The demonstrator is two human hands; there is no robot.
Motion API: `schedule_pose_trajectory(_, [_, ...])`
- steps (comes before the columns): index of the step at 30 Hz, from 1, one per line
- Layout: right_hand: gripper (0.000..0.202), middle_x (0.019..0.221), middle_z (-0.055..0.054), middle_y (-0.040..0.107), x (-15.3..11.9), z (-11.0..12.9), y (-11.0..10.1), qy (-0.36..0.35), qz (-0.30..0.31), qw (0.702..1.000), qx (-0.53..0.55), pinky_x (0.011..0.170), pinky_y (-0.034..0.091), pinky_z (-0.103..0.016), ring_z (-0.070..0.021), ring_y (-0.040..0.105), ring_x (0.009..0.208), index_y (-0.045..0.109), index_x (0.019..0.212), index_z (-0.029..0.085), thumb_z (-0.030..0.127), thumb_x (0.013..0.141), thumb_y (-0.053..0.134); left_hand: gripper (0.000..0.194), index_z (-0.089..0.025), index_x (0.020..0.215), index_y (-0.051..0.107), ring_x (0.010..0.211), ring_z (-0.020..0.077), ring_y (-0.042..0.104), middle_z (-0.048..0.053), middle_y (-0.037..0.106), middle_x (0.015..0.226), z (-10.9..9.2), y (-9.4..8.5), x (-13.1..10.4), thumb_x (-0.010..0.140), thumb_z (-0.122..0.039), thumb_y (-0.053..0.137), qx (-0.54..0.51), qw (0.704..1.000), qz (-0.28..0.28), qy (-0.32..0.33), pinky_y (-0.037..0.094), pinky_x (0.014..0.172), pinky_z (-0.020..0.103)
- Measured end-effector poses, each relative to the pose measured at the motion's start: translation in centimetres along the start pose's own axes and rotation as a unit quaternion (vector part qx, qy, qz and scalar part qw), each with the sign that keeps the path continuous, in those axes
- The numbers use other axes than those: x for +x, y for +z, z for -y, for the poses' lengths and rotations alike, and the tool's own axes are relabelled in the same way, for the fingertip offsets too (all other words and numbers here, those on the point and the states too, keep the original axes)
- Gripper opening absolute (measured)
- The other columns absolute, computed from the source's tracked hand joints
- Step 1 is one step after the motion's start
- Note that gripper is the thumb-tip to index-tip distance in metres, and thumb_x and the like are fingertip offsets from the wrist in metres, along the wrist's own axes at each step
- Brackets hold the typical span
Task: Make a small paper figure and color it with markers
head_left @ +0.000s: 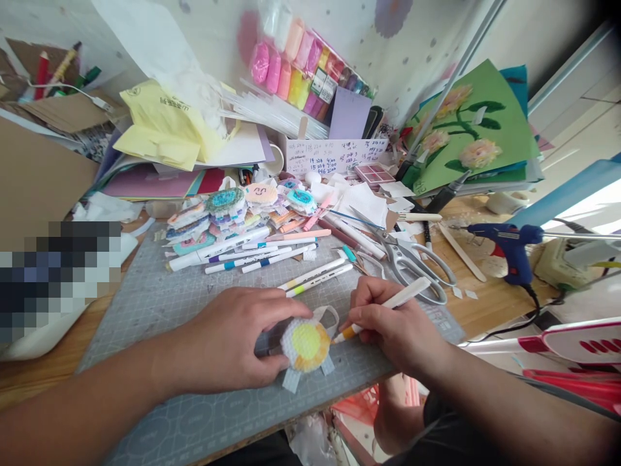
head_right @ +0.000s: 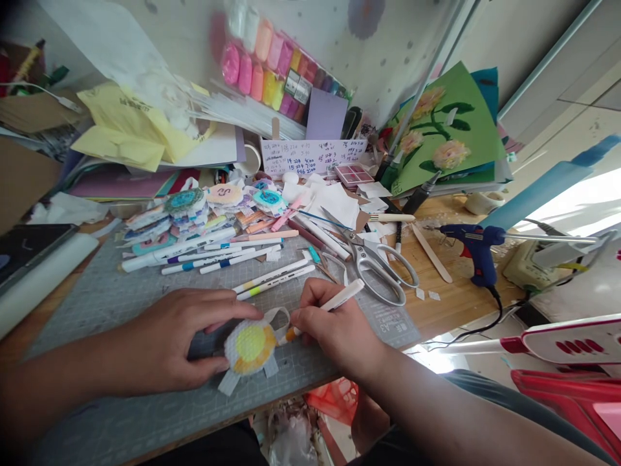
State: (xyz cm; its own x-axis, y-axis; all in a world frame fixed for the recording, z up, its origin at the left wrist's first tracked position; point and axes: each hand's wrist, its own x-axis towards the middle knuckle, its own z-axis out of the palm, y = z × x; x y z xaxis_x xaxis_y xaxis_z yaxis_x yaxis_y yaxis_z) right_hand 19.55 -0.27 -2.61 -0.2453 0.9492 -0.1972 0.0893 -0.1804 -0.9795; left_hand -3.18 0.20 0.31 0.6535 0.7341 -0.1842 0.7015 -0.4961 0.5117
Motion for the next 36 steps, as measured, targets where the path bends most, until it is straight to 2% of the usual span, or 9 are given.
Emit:
schedule_pose_trajectory(4, [0.017, 0.047, 0.005, 0.055, 0.03, 0.07, 0.05, -0.025, -0.007, 1.000, -0.005, 0.047, 0.034, -0.022, -0.0088, 0.046, 0.046, 0.050, 0.056, 0.019, 0.022, 0.068, 0.062, 0.048, -0.028, 0.116, 0.062, 0.086, 0.0214, 0.062, 0.000, 0.066, 0.096, -0.03, 0.01, 0.14, 0.069, -0.023, 0.063, 0.005, 1.000, 0.001, 0.001, 0.042, 0.074, 0.030])
schedule_pose_trajectory(9, [0.017, 0.047, 0.005, 0.054, 0.07, 0.24, 0.05, -0.016, -0.005, 1.000, -0.008, 0.045, 0.032, -0.022, -0.0086, 0.045, 0.045, 0.050, 0.056, 0.020, 0.022, 0.068, 0.061, 0.048, -0.028, 0.115, 0.063, 0.078, 0.0205, 0.060, -0.001, 0.063, 0.084, -0.11, 0.07, 0.08, 0.068, -0.023, 0.063, 0.011, 1.000, 0.001, -0.004, 0.041, 0.069, 0.030])
schedule_pose_trajectory(13, [0.017, 0.045, 0.005, 0.052, -0.02, 0.27, 0.05, 0.005, 0.008, 1.000, -0.008, 0.043, 0.029, -0.022, -0.0085, 0.042, 0.043, 0.049, 0.054, 0.020, 0.022, 0.066, 0.060, 0.047, -0.028, 0.114, 0.064, 0.077, 0.0204, 0.060, -0.001, 0.063, 0.082, -0.01, 0.16, -0.04, 0.068, -0.024, 0.064, 0.011, 1.000, -0.006, 0.002, 0.041, 0.069, 0.030])
schedule_pose_trajectory(17, [0.017, 0.047, 0.005, 0.053, -0.13, 0.35, 0.05, -0.023, -0.006, 1.000, -0.015, 0.046, 0.032, -0.022, -0.0091, 0.044, 0.046, 0.050, 0.055, 0.020, 0.022, 0.067, 0.061, 0.047, -0.028, 0.115, 0.064, 0.079, 0.0204, 0.061, 0.000, 0.064, 0.085, 0.04, 0.20, -0.02, 0.068, -0.023, 0.063, 0.014, 1.000, -0.011, 0.003, 0.042, 0.070, 0.030])
schedule_pose_trajectory(21, [0.017, 0.045, 0.005, 0.051, -0.10, 0.37, 0.02, -0.011, 0.003, 1.000, -0.011, 0.045, 0.031, -0.023, -0.0088, 0.041, 0.043, 0.049, 0.054, 0.020, 0.022, 0.067, 0.061, 0.048, -0.027, 0.117, 0.063, 0.083, 0.0208, 0.062, 0.001, 0.066, 0.093, -0.03, 0.14, 0.05, 0.069, -0.022, 0.062, 0.008, 1.000, -0.006, 0.009, 0.043, 0.072, 0.030])
schedule_pose_trajectory(24, [0.018, 0.048, 0.004, 0.054, -0.08, 0.23, -0.04, -0.032, -0.001, 0.999, -0.006, 0.048, 0.034, -0.023, -0.0097, 0.045, 0.047, 0.049, 0.056, 0.020, 0.021, 0.068, 0.062, 0.047, -0.028, 0.116, 0.063, 0.079, 0.0207, 0.061, 0.001, 0.065, 0.086, -0.09, 0.06, 0.08, 0.069, -0.023, 0.062, 0.009, 1.000, -0.001, -0.001, 0.043, 0.070, 0.030])
schedule_pose_trajectory(27, [0.018, 0.047, 0.005, 0.052, -0.10, 0.12, -0.09, -0.020, 0.014, 1.000, 0.004, 0.045, 0.030, -0.022, -0.0087, 0.042, 0.044, 0.049, 0.056, 0.020, 0.021, 0.069, 0.061, 0.047, -0.028, 0.117, 0.063, 0.077, 0.0205, 0.061, 0.001, 0.064, 0.084, -0.14, -0.02, 0.07, 0.070, -0.024, 0.062, 0.011, 1.000, 0.002, -0.007, 0.042, 0.069, 0.030])
schedule_pose_trajectory(36, [0.019, 0.051, 0.004, 0.055, -0.03, 0.00, -0.13, -0.033, 0.015, 0.999, 0.000, 0.050, 0.035, -0.024, -0.0102, 0.046, 0.048, 0.051, 0.059, 0.020, 0.024, 0.071, 0.064, 0.048, -0.028, 0.116, 0.063, 0.086, 0.0214, 0.063, 0.001, 0.068, 0.096, -0.14, 0.03, -0.09, 0.068, -0.022, 0.063, 0.005, 1.000, -0.003, 0.003, 0.043, 0.075, 0.031])
